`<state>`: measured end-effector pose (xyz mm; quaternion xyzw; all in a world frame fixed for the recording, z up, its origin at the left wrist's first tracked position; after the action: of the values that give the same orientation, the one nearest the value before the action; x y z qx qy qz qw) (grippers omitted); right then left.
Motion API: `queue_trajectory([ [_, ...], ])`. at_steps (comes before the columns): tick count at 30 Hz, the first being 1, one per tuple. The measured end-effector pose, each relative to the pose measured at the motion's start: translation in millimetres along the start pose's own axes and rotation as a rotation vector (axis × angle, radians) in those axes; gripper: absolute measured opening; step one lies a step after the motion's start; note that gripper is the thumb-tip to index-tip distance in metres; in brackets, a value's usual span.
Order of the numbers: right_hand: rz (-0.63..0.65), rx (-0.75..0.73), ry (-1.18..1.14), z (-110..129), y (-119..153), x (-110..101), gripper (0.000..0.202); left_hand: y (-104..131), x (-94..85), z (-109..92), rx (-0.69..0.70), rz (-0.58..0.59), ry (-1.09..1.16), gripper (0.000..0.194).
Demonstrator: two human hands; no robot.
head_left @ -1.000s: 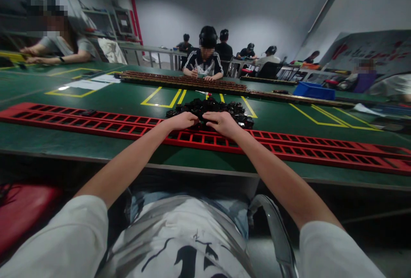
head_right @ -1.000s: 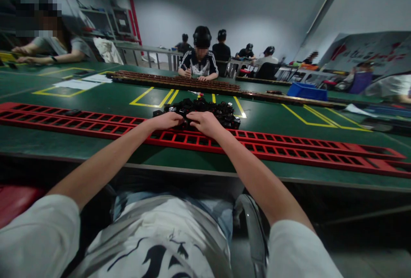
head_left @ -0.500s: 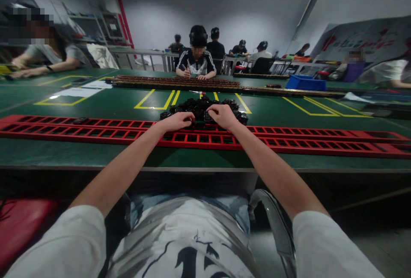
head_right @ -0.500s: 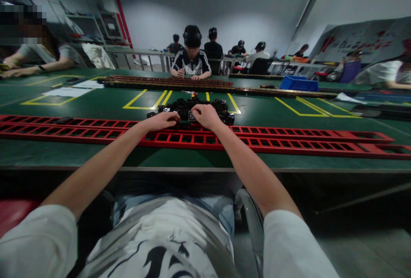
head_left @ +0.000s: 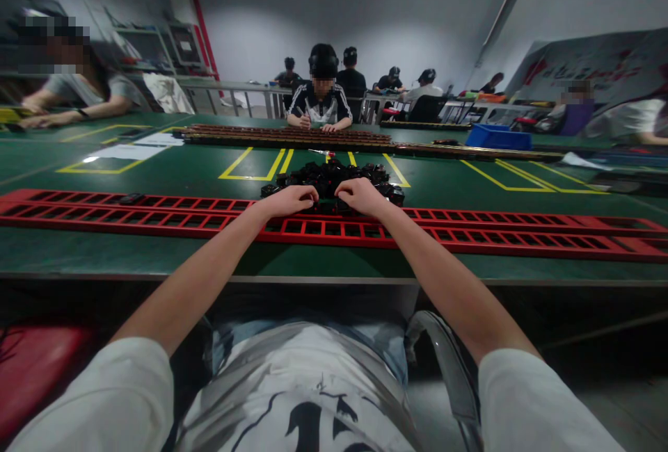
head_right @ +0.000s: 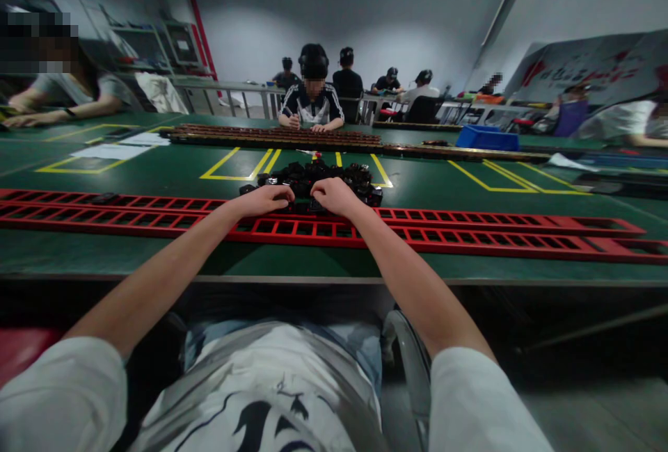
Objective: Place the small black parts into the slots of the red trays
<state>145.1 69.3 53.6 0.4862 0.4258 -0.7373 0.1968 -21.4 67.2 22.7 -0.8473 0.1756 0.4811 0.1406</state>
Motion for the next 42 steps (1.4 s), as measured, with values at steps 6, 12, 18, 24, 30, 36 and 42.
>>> queue_trajectory([
  [6, 0.027, -0.004, -0.028, -3.8, -1.4, 2.2, 0.03, 1.1, -0.6, -0.4, -0.008, 0.005, 0.031, 0.027],
  [12, 0.041, -0.004, -0.046, -1.2, -0.4, 1.4, 0.031, -0.9, -1.3, -0.1, -0.006, -0.001, -0.033, 0.027],
  [18, 0.048, -0.01, -0.05, 0.1, 0.2, 2.5, 0.032, 0.8, -0.7, -1.1, -0.01, 0.001, -0.015, 0.027],
  [24, 0.051, -0.029, -0.058, -0.1, -0.1, 3.7, 0.033, 2.3, -0.3, -3.1, -0.003, 0.015, 0.02, 0.027],
  [30, 0.061, -0.011, -0.047, 2.7, -0.9, 1.9, 0.034, 1.0, -0.6, -0.9, -0.008, 0.005, 0.011, 0.027],
  [36, 0.057, 0.005, -0.052, -0.3, 0.0, 3.3, 0.032, 0.2, -0.7, -0.6, -0.001, 0.006, 0.019, 0.028],
  [42, 0.048, 0.031, -0.055, -8.1, 1.8, 5.8, 0.033, 0.9, 0.2, -1.2, -0.002, 0.016, 0.024, 0.028],
])
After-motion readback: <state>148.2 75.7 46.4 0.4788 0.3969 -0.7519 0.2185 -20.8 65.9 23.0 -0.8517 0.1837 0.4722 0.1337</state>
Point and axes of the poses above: each hand's wrist, its own y-axis away from the middle knuckle, its own x-axis out of the palm, z = x × y, the point moved 7 cm from there along -y, towards the middle knuckle, and after that the axes turned 14 degrees about -x, right-handed, at the moved point
